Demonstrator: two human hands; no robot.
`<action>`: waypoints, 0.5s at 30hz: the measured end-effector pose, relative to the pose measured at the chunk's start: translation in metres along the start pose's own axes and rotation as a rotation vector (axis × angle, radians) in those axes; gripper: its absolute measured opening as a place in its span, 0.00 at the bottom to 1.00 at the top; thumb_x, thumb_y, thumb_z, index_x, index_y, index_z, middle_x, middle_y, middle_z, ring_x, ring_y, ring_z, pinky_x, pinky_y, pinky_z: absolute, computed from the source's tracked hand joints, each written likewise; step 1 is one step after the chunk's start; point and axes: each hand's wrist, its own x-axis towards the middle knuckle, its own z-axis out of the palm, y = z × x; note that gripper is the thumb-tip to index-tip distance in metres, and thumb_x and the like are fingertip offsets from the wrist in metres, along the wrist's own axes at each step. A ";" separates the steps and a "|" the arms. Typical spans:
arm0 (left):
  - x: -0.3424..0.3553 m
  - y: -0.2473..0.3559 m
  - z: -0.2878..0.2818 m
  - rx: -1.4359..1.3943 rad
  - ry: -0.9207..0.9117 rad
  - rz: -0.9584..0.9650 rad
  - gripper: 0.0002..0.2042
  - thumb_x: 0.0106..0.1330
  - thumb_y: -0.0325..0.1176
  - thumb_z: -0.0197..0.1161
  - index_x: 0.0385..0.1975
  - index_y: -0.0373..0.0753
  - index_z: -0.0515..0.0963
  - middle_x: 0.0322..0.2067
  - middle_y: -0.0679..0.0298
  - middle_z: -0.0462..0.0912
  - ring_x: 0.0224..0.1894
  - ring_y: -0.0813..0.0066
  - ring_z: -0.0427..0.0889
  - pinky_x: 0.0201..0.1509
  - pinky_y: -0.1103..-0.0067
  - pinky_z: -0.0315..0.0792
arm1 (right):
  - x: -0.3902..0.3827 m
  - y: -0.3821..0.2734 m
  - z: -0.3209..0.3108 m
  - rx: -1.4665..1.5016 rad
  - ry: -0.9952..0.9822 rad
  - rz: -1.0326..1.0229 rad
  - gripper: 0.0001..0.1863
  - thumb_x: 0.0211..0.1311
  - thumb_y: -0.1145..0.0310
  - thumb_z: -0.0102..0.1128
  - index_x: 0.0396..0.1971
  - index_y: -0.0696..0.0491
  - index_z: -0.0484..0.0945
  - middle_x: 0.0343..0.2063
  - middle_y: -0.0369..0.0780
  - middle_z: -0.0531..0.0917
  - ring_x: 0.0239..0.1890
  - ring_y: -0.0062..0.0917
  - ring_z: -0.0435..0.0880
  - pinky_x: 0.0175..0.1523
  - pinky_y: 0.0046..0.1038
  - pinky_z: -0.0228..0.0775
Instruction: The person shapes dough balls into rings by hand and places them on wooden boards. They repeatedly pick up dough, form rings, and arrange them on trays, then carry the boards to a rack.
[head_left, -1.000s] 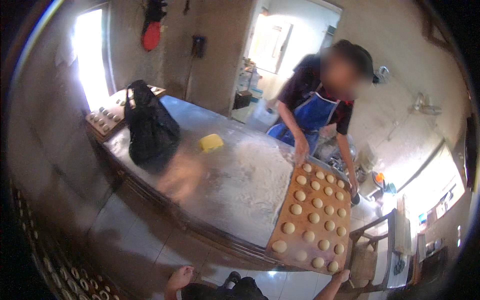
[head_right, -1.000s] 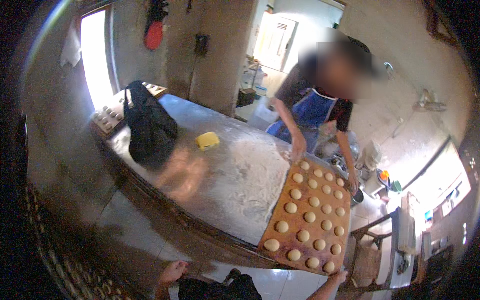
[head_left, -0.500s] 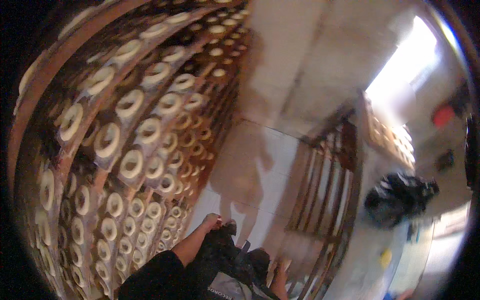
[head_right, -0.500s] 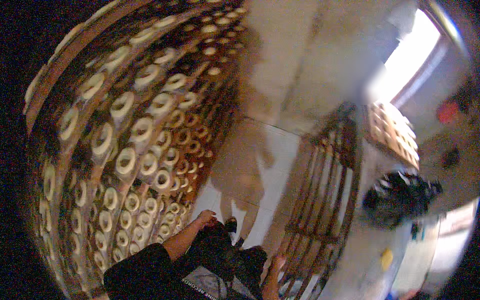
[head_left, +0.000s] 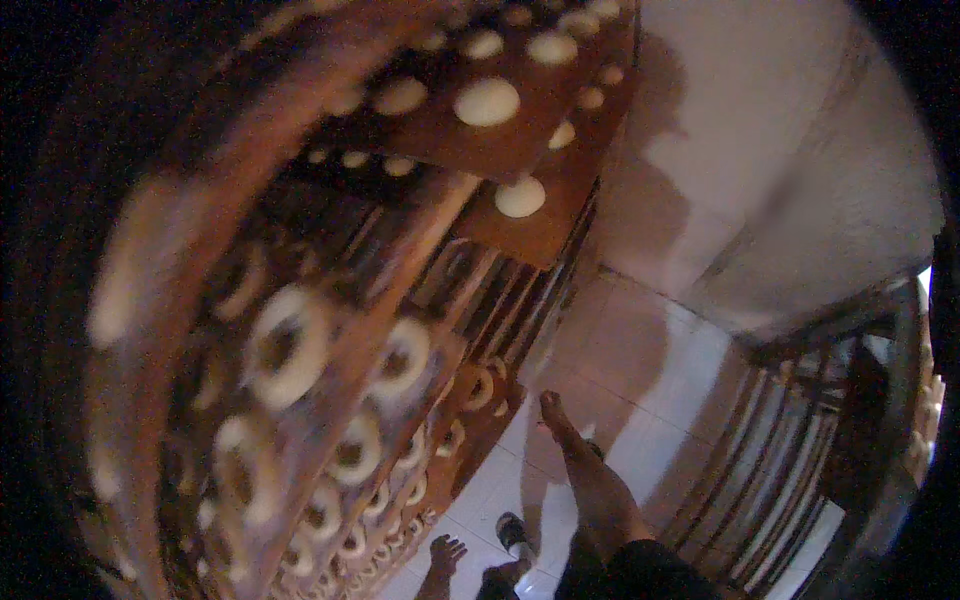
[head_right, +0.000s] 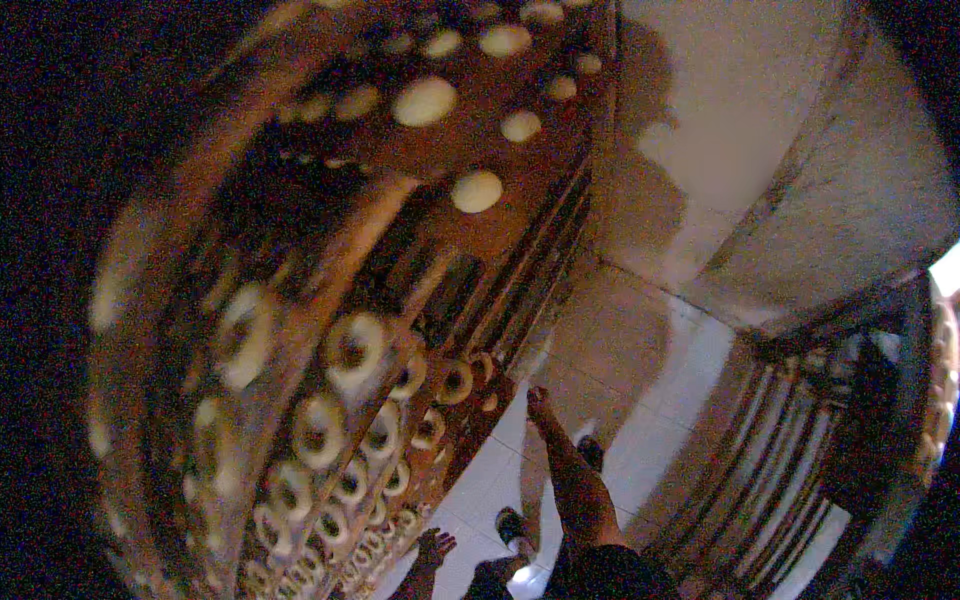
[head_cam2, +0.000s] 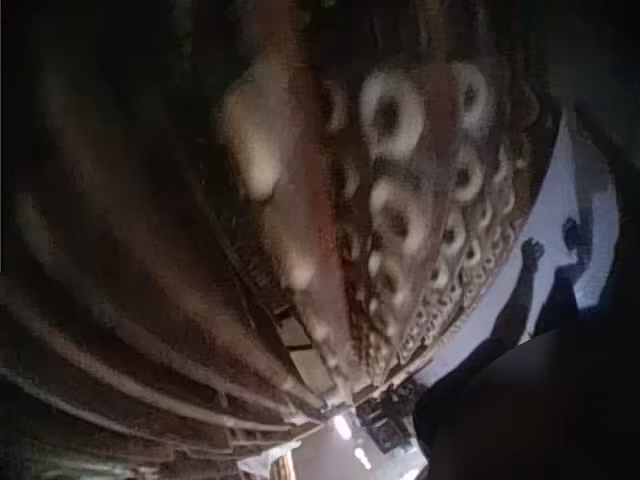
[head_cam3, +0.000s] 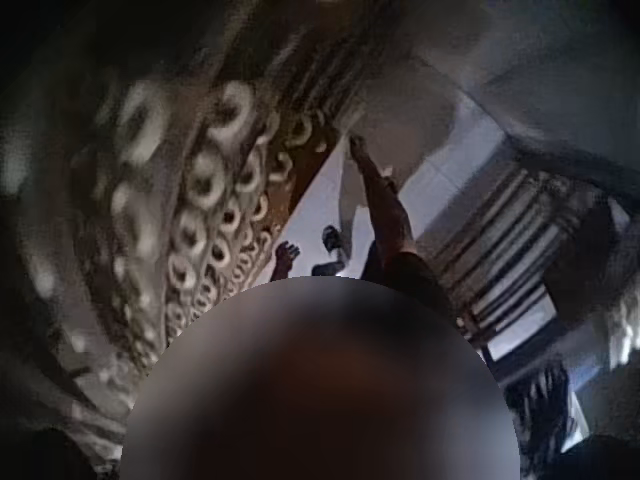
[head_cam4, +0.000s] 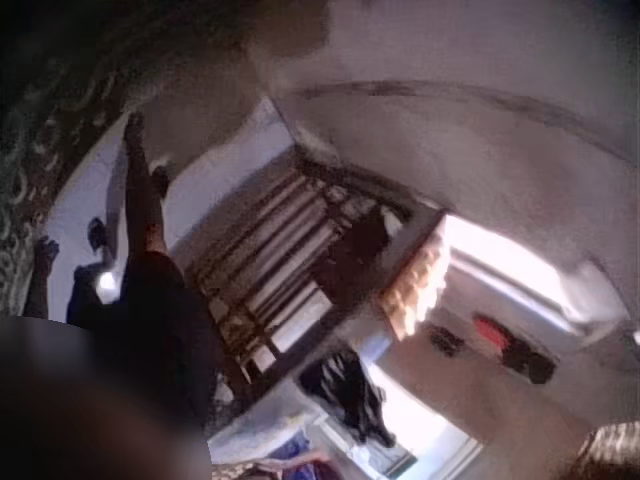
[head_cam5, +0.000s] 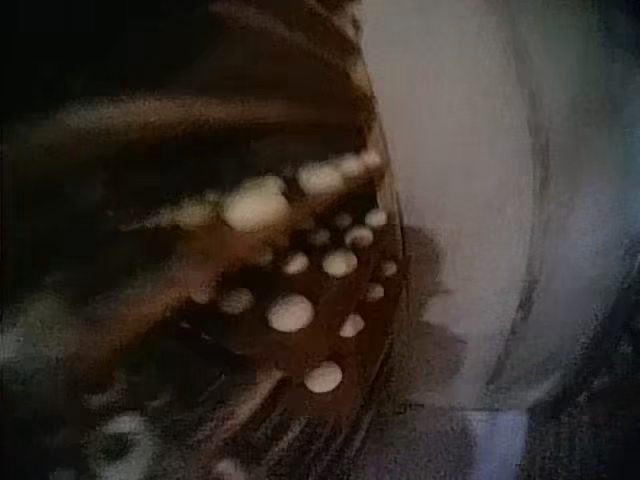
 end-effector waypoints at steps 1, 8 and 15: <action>0.020 0.004 0.014 -0.044 0.085 -0.007 0.26 0.67 0.53 0.50 0.56 0.39 0.62 0.48 0.48 0.71 0.49 0.45 0.75 0.51 0.50 0.72 | 0.023 -0.006 0.010 0.025 -0.062 -0.049 0.16 0.59 0.57 0.61 0.41 0.52 0.77 0.28 0.35 0.80 0.30 0.24 0.78 0.31 0.28 0.71; 0.076 0.016 0.023 -0.191 0.348 0.148 0.24 0.69 0.51 0.49 0.64 0.55 0.61 0.35 0.69 0.81 0.38 0.68 0.80 0.44 0.67 0.72 | 0.050 -0.005 0.029 0.157 -0.146 0.117 0.10 0.60 0.64 0.60 0.39 0.52 0.76 0.30 0.33 0.79 0.34 0.22 0.79 0.44 0.32 0.76; 0.068 -0.003 0.146 -0.021 0.113 0.068 0.23 0.69 0.50 0.49 0.62 0.51 0.62 0.37 0.66 0.80 0.39 0.67 0.79 0.45 0.67 0.72 | -0.070 -0.081 -0.111 -0.405 0.111 0.011 0.10 0.61 0.69 0.53 0.39 0.57 0.75 0.39 0.45 0.77 0.46 0.37 0.77 0.54 0.39 0.70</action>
